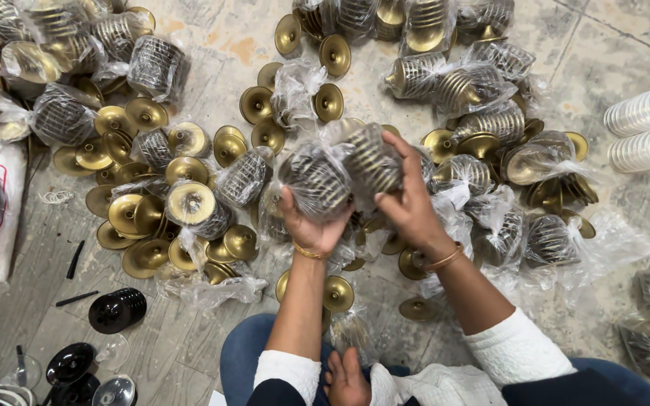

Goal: The person sits on the floor surrounded by brass lamp hardware and wraps stacks of brass finial parts with clear plastic film, twisting the film to secure each bundle and setting wrapped bundles aside. They occasionally pick up unwrapped stacks and continue wrapping more pieces one at a time.

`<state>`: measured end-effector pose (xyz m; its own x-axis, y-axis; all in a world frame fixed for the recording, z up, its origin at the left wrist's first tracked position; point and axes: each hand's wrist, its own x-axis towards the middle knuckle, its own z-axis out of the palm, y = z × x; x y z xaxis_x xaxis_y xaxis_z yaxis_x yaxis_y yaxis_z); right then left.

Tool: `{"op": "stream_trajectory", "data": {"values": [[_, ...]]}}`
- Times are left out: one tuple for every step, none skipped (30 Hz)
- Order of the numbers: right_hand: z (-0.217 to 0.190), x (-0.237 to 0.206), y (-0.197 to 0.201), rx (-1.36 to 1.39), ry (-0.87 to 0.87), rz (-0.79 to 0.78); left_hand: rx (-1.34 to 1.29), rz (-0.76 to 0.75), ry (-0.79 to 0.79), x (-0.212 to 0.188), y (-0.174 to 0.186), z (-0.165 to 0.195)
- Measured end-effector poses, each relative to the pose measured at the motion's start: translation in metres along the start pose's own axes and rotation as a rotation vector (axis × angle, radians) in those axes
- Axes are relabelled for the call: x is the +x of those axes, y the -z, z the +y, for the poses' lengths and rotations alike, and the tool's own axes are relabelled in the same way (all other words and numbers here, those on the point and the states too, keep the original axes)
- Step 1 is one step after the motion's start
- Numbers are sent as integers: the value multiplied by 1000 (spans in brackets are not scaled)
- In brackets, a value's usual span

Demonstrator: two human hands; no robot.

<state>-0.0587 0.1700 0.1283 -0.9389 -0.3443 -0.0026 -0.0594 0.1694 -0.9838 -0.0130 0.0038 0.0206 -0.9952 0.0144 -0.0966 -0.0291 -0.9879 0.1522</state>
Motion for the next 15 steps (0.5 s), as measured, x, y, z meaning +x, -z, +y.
{"op": "stream_trajectory", "data": {"values": [[-1,-1,6,140,-50,5,4,-49,-2,-1,-6,3],[-2,-4,14,64,62,6,8,-99,-2,-3,-13,7],[-5,-7,25,-14,177,8,11,-152,-3,-3,-22,11],[-9,-11,36,-96,293,10,86,-157,-55,-5,-32,17],[-13,-16,45,128,187,-34,159,-161,-108,-8,-43,24],[-17,-23,53,353,75,-77,234,-160,-160,-13,-55,27],[-21,-30,59,576,-37,-120,239,-211,-121,-16,-67,27],[-25,-38,63,528,-13,-133,243,-264,-84,-19,-80,25],[-30,-47,65,481,9,-146,248,-315,-47,-24,-92,21],[-34,-55,67,436,34,-162,278,-328,-18,-30,-104,15],[-40,-64,70,360,82,-156,307,-334,14,-38,-115,8],[-45,-74,74,286,126,-150,337,-338,47,-48,-125,0],[-50,-83,77,214,175,-142,315,-354,29,-57,-134,-5],[-55,-92,79,220,196,-120,292,-373,10,-65,-142,-11],[-60,-101,82,225,216,-97,269,-392,-7,-74,-150,-16]]}}
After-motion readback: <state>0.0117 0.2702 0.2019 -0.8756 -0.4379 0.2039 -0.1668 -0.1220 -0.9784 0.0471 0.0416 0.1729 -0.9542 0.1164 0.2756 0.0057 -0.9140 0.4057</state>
